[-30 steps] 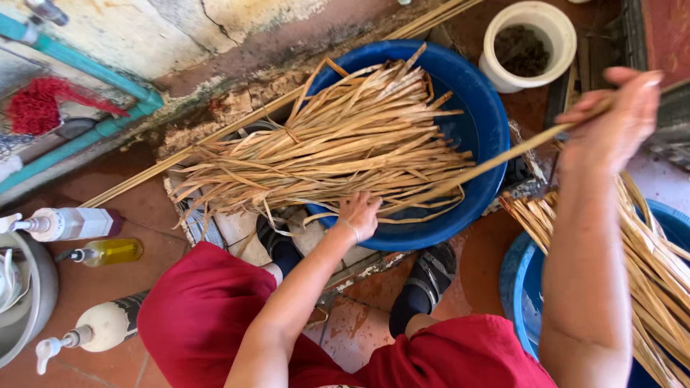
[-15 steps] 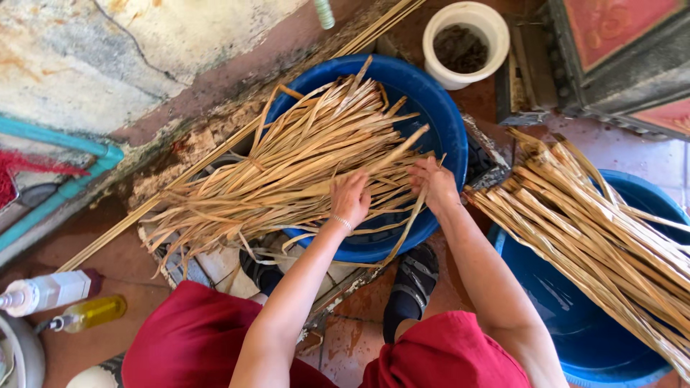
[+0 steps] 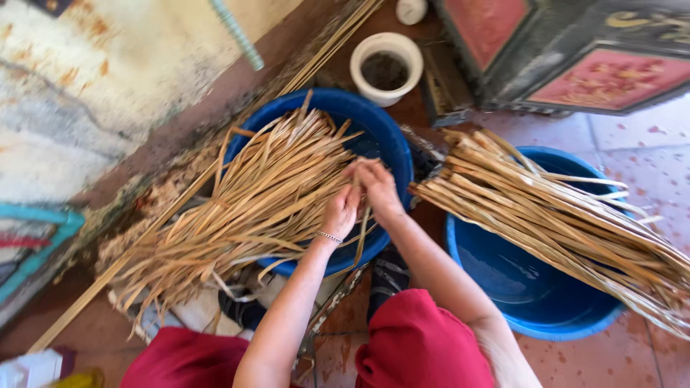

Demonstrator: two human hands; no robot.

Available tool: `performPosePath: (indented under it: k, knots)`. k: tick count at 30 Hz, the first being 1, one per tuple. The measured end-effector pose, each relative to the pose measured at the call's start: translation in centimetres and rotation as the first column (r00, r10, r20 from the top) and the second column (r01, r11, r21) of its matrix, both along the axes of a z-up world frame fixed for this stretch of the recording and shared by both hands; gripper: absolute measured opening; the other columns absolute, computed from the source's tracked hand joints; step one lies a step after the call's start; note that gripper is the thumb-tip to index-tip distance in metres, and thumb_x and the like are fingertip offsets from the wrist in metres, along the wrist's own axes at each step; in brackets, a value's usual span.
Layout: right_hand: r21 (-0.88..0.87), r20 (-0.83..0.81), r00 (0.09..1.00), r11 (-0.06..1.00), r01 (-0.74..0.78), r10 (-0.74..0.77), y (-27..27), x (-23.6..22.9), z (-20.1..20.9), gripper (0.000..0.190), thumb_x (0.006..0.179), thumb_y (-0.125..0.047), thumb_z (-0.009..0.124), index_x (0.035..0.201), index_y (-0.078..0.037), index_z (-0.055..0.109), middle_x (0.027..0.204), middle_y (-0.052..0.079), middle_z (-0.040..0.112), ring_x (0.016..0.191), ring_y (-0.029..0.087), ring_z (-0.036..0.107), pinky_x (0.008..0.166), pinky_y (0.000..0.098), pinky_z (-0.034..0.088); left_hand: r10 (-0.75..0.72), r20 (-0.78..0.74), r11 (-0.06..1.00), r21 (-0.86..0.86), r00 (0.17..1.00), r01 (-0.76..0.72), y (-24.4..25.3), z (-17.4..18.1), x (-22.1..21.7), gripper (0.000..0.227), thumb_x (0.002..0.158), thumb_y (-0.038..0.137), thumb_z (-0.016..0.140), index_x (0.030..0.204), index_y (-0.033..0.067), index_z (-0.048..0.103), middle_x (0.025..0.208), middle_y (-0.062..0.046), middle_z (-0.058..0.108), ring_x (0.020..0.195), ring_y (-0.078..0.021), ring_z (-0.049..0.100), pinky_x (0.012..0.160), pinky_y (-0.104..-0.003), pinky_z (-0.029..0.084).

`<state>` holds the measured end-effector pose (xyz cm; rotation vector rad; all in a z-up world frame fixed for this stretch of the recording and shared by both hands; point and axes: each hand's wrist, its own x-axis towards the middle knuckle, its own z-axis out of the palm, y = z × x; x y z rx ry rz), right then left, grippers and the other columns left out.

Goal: The person sits on the floor and processes dried sticks by hand. They pull apart bundles, separate individual sticks, and place them into a blue basin. The person handles the sticks one by one, occasionally bundling them together before placing them into the basin.

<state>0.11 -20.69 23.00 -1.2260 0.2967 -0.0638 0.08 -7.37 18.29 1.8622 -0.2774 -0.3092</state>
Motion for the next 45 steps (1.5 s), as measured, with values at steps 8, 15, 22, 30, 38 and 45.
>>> performPosePath:
  k: [8,15,22,30,38,45]
  knots:
    - [0.385,-0.068,0.987,0.909,0.161,-0.146,-2.4,0.3,3.3,0.016,0.102,-0.012,0.048,0.098,0.0,0.058,0.09,0.016,0.073,0.089,0.028,0.071,0.089,0.0412,0.058,-0.15,0.343,0.906,0.424,0.927,-0.011,-3.8,6.8,1.4,0.025,0.097,0.027,0.051,0.103,0.0072,0.064,0.073,-0.025,0.068,0.067,-0.0473,0.066,0.063,-0.06,0.051]
    - [0.594,-0.178,0.932,0.721,0.357,-0.315,-9.5,3.3,1.2,0.018,0.104,-0.022,0.05,0.094,-0.008,0.056,0.061,-0.004,0.043,0.046,0.01,0.035,0.043,0.0299,0.033,-0.278,0.43,0.855,0.518,0.859,0.018,-8.0,10.1,-0.7,0.024,0.092,0.026,0.053,0.097,0.0068,0.066,0.07,-0.025,0.068,0.066,-0.048,0.067,0.066,-0.062,0.052]
    - [0.588,-0.158,0.873,0.666,0.459,-0.462,-18.4,4.5,-0.4,0.016,0.101,-0.016,0.047,0.093,-0.008,0.057,0.055,-0.007,0.031,0.043,0.008,0.025,0.04,0.0274,0.018,-0.26,0.436,0.909,0.411,0.861,0.067,-10.5,10.5,-3.6,0.024,0.093,0.026,0.055,0.088,0.006,0.067,0.068,-0.025,0.067,0.066,-0.0469,0.066,0.066,-0.061,0.052]
    - [0.438,-0.261,0.716,0.582,0.686,-0.647,-24.5,5.4,-1.2,0.025,0.104,-0.016,0.047,0.087,-0.005,0.062,0.055,-0.006,0.038,0.044,0.009,0.027,0.043,0.0273,0.02,-0.241,0.439,0.939,0.331,0.866,0.094,-7.9,12.0,-7.0,0.024,0.096,0.023,0.055,0.081,0.0051,0.062,0.064,-0.024,0.064,0.062,-0.0454,0.064,0.059,-0.058,0.05]
    - [0.455,-0.258,0.667,0.521,0.722,-0.699,-28.8,5.1,-1.2,0.025,0.1,-0.019,0.046,0.082,-0.007,0.059,0.051,-0.005,0.029,0.041,0.01,0.024,0.041,0.0277,0.018,-0.303,0.415,0.933,0.313,0.858,0.178,-1.9,13.3,-10.9,0.019,0.095,0.019,0.056,0.08,0.0076,0.059,0.057,-0.019,0.062,0.056,-0.0407,0.066,0.055,-0.054,0.05]
    - [0.406,-0.246,0.589,0.47,0.784,-0.77,-31.5,3.9,-1.2,0.015,0.095,-0.01,0.052,0.081,-0.009,0.058,0.052,-0.005,0.029,0.042,0.01,0.023,0.041,0.0285,0.017,-0.317,0.445,0.941,0.26,0.837,0.218,3.4,11.6,-12.4,0.012,0.09,0.015,0.058,0.08,0.0091,0.059,0.061,-0.016,0.066,0.058,-0.0401,0.067,0.052,-0.054,0.051]
